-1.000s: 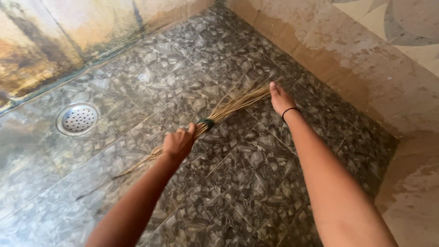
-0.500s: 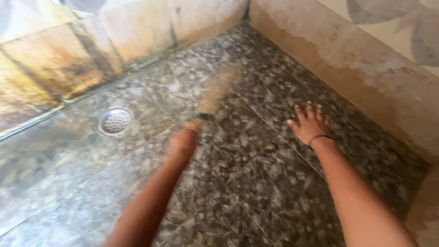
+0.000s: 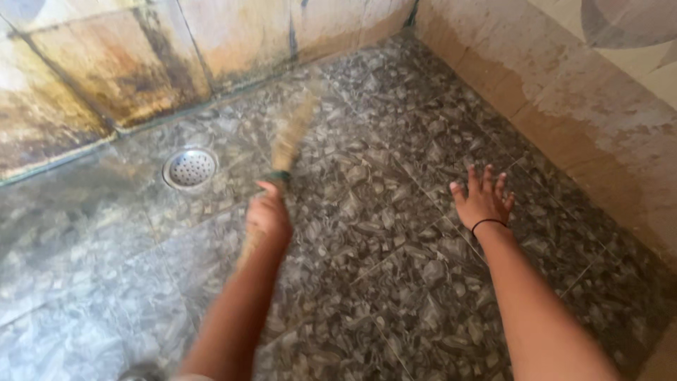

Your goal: The person sweeps a tiled bathroom floor using a traditional straw broom. They move a blue basin to access the area, sweep water and debris toward the drain, and pour water from the basin onto the floor to aid cleaning.

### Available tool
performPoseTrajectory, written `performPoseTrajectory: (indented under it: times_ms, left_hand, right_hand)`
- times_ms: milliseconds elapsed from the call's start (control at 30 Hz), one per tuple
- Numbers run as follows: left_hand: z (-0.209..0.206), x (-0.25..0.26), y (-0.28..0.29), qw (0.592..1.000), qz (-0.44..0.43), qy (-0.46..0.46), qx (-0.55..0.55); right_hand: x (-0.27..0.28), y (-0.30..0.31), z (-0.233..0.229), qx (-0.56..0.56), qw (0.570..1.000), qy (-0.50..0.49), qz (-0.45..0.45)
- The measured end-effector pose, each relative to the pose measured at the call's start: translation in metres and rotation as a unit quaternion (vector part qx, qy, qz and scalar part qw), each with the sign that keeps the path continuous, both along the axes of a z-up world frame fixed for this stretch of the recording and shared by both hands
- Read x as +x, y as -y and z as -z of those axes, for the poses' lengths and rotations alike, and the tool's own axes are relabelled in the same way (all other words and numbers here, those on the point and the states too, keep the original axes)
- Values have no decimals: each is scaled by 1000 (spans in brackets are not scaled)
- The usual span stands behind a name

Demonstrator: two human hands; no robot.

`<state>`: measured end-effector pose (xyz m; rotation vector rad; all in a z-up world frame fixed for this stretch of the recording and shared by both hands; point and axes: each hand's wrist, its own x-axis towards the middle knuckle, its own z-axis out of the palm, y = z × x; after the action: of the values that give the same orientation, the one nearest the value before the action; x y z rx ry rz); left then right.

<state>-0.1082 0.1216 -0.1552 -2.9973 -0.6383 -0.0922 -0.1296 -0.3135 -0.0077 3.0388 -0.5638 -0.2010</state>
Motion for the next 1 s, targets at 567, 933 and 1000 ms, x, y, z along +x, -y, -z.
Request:
performPoseTrajectory:
  times_ms: [567,933,1000]
  left_hand:
    - [10,-9,89,949,265,-138,-102]
    - [-71,-6,-17,967,152,-125,-162]
    - [-74,-24,27,955,219,-102,-170]
  right_hand:
    - [-20,-17,-5,-22,998,24,-55]
    - [-30,-23,-22,-57,998,-1,-40]
    - [-26,-35,-30,-49,997,0,-54]
